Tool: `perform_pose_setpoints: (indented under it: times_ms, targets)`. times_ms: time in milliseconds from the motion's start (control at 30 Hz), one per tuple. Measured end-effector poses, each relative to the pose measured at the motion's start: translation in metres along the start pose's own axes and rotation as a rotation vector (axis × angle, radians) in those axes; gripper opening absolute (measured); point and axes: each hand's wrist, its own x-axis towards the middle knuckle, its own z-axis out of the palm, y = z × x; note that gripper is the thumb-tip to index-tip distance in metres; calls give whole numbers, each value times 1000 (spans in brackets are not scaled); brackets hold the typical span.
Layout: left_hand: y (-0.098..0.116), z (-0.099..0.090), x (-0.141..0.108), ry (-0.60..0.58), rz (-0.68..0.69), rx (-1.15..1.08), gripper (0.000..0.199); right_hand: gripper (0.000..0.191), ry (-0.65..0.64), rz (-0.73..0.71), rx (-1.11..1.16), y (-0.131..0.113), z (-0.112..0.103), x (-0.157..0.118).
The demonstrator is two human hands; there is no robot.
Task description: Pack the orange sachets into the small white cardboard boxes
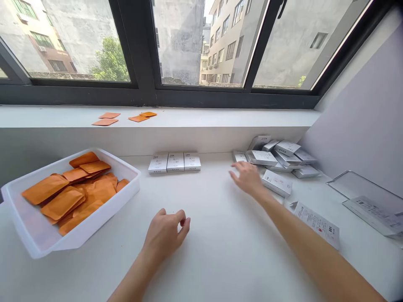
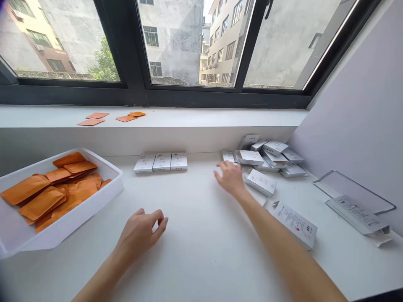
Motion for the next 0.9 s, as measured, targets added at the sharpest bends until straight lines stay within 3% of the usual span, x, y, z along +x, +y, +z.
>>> perform_pose_setpoints:
  times_ms: [133,200,300,367,467,533,633,700,767,833,900]
  targets:
    - [6,5,-3,-138,95,-85,35,39,-13,95,-269,88,-45,-63]
    - [10,11,-4,-206,145,-112,35,46,82,193,-283,122,-56,-105]
    - [13,16,-5,-245,170,-121,35,56,37,260,-250,150,-59,-162]
    - [13,15,-5,-218,174,-122,35,54,36,238,-211,149,-56,-185]
    - [18,9,-6,-127,146,-184,31,49,161,127,-106,112,-48,-193]
    - [25,6,-9,-83,87,-326,24,56,269,-12,33,65,-43,-187]
    - [38,5,-15,-76,12,-641,50,60,301,-154,179,-20,-34,-176]
    - [41,4,-17,-44,4,-837,54,67,217,-253,308,-66,-30,-171]
    - [38,2,-16,52,-38,-996,49,74,50,-329,502,-93,-30,-167]
    - [29,-1,-12,158,-121,-1108,44,68,-95,-269,738,-104,-32,-162]
    - [20,-5,-6,192,-183,-1159,39,61,-217,-201,903,-104,-34,-154]
